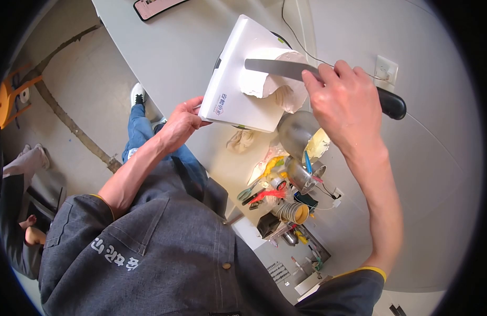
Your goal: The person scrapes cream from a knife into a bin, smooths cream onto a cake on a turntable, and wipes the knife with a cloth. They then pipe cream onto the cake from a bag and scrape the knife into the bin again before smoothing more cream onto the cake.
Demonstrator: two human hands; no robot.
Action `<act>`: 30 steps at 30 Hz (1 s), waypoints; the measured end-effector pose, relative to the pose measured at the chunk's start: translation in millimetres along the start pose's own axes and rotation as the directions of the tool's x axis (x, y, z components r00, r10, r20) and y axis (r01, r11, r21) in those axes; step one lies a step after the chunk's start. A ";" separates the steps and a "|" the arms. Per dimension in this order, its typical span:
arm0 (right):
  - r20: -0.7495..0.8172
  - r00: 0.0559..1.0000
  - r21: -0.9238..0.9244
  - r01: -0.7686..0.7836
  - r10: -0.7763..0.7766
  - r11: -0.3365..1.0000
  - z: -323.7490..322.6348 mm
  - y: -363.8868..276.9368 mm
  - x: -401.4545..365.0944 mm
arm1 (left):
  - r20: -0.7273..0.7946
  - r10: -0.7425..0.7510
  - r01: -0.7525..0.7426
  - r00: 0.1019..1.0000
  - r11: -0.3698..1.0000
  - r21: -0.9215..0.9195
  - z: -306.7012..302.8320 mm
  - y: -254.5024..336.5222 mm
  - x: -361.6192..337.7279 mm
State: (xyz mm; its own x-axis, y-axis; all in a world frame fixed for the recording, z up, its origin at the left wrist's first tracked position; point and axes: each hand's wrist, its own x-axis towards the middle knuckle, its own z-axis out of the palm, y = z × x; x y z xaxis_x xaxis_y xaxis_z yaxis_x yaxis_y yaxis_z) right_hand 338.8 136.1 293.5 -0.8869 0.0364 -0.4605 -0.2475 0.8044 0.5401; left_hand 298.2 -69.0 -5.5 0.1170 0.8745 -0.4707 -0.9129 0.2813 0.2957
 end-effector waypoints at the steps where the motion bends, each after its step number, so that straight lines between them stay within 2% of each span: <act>1: -0.013 1.000 0.001 -0.007 0.007 1.000 0.2 2.2 3.6 | 0.010 -0.003 0.003 1.000 1.000 -0.005 -0.2 -0.6 0.5; 4: 0.063 0.997 -0.046 -0.031 0.033 0.998 1.7 12.7 13.6 | 0.028 -0.026 0.026 0.999 1.000 -0.005 -2.4 -6.4 3.3; 7: 0.072 0.993 -0.078 -0.085 0.090 0.993 -2.3 16.9 20.5 | 0.026 -0.061 0.060 0.998 0.998 0.031 -5.1 -15.1 6.9; 10: 0.067 0.996 0.083 -0.069 0.063 0.994 -15.6 16.7 17.2 | 0.022 -0.061 0.060 0.998 0.997 0.049 -4.4 -16.5 5.6; 13: -0.026 0.999 0.123 0.046 -0.043 0.991 -20.9 0.1 1.0 | 0.010 -0.029 0.028 1.000 0.999 0.046 -3.3 -11.3 2.9; 15: -0.010 0.998 0.106 0.068 -0.067 0.992 -25.2 -12.7 -12.4 | 0.002 0.000 0.000 1.000 0.998 0.057 -3.1 -10.0 0.7; 18: 0.022 0.997 0.086 0.066 -0.068 0.994 -18.2 -20.5 -24.4 | -0.015 0.071 -0.070 0.997 0.997 0.028 -4.9 -12.0 5.4; 21: 0.066 0.997 0.065 0.027 -0.031 0.998 -16.9 -24.8 -32.3 | -0.017 0.059 -0.060 0.998 0.995 -0.074 -0.9 -7.7 -1.8; 26: 0.090 0.996 0.035 -0.002 -0.001 0.999 -7.9 -24.0 -32.3 | -0.017 0.096 -0.098 0.995 0.986 -0.137 0.2 -3.8 -3.5; 30: 0.001 1.000 0.046 0.021 -0.021 0.999 -6.1 -21.6 -20.0 | -0.002 0.080 -0.079 0.997 0.989 -0.123 -4.7 -5.8 0.3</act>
State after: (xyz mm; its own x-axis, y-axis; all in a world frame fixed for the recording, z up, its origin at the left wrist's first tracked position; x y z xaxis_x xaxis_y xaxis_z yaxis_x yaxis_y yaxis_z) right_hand 359.5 114.4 295.4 -0.8811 0.0202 -0.4725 -0.2478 0.8313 0.4976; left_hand 301.7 -72.3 -11.2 0.0433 0.8934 -0.4471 -0.9603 0.1606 0.2279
